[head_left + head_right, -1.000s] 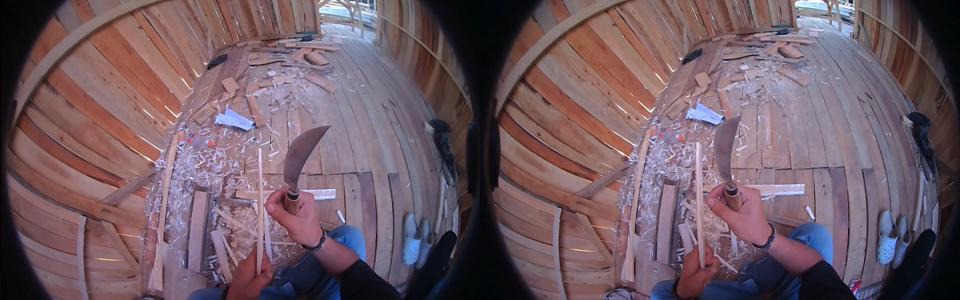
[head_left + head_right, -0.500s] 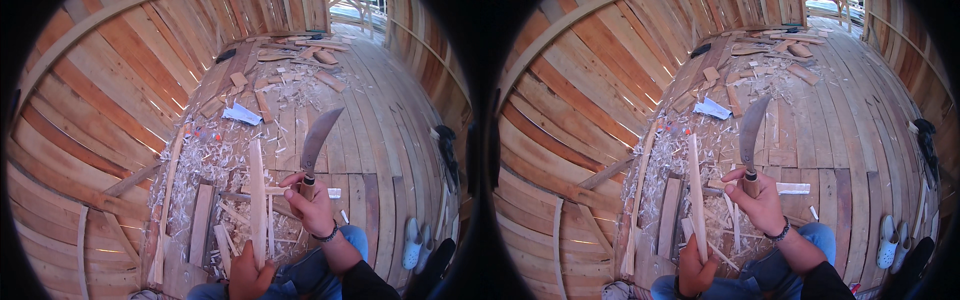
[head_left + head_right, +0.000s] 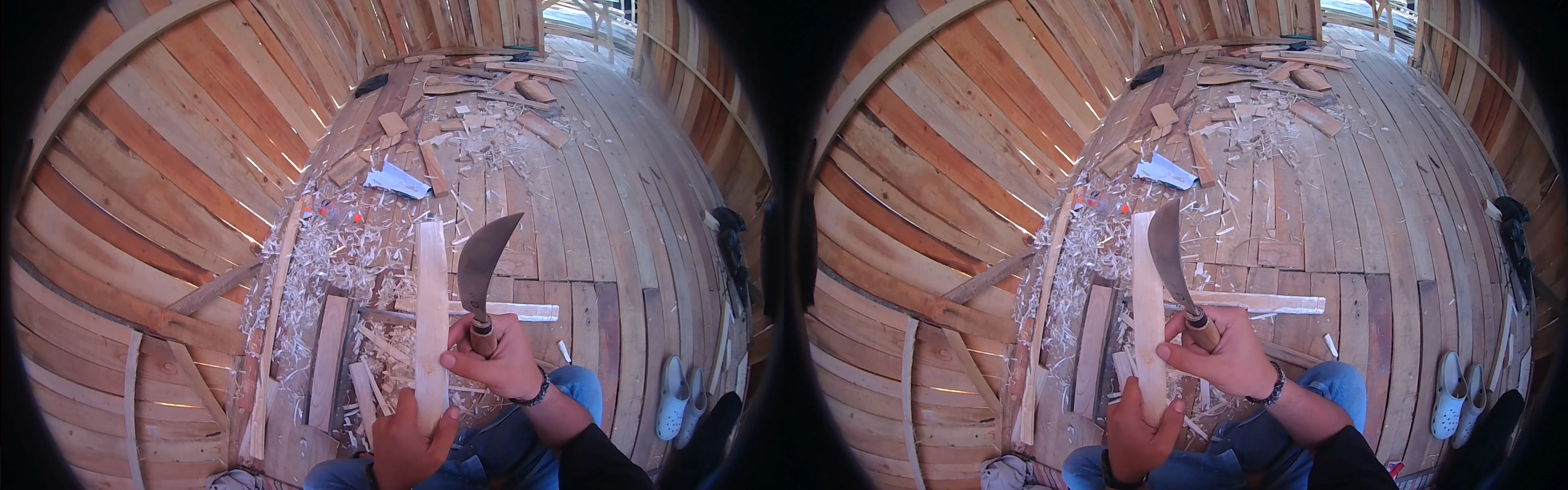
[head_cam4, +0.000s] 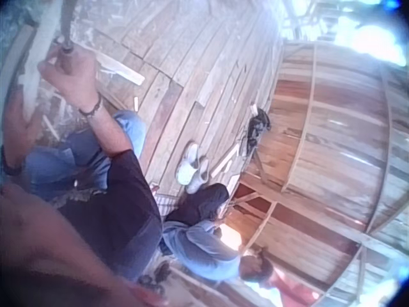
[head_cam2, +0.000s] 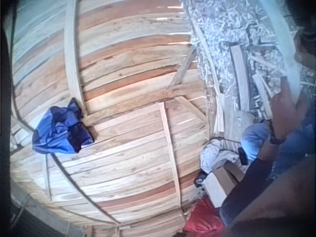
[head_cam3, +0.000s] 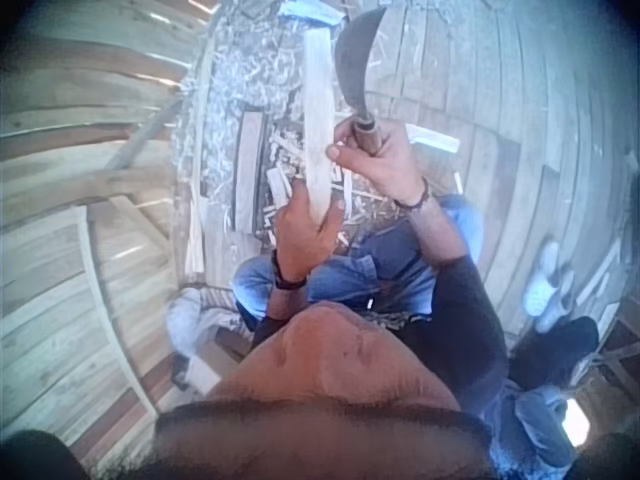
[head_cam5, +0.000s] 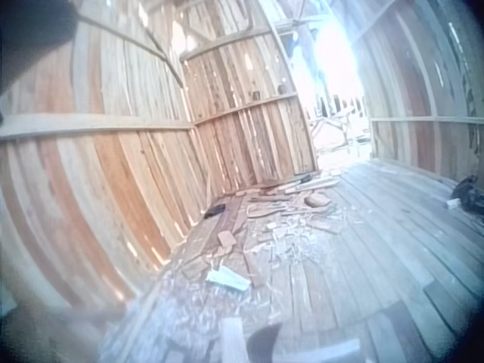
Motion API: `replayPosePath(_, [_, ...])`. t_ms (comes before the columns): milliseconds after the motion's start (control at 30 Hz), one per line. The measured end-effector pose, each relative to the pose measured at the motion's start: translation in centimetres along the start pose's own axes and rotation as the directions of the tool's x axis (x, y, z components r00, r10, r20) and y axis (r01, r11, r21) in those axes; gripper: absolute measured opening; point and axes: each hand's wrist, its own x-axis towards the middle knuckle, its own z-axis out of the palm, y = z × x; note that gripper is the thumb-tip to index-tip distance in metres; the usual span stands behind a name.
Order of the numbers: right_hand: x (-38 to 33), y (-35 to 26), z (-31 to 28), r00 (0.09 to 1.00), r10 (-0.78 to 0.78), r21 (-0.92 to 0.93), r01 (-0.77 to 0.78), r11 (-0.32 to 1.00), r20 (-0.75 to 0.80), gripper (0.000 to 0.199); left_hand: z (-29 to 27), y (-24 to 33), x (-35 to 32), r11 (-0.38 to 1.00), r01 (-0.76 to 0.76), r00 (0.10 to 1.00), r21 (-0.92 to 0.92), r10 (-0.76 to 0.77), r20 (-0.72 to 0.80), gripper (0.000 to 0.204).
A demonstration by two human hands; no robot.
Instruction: The person uses a curved blade tool to shave thin strips from a wooden plank while sitting on a floor covered in wood shavings.
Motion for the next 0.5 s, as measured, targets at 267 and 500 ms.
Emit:
replayPosePath(267, [0.4,1.3,0.9,0.998,0.069,0.084,-0.07,0.994,0.005,0.013,-1.0,-1.4,0.0,0.907,0.169,0.969,-0.387,-0.081,0.234,0.026])
replayPosePath(500, [1.0,0.8,0.2,0.988,-0.153,-0.441,0.137,0.887,0.001,0.021,-2.8,-3.0,0.7,0.818,0.168,0.985,-0.55,-0.123,0.117,0.025])
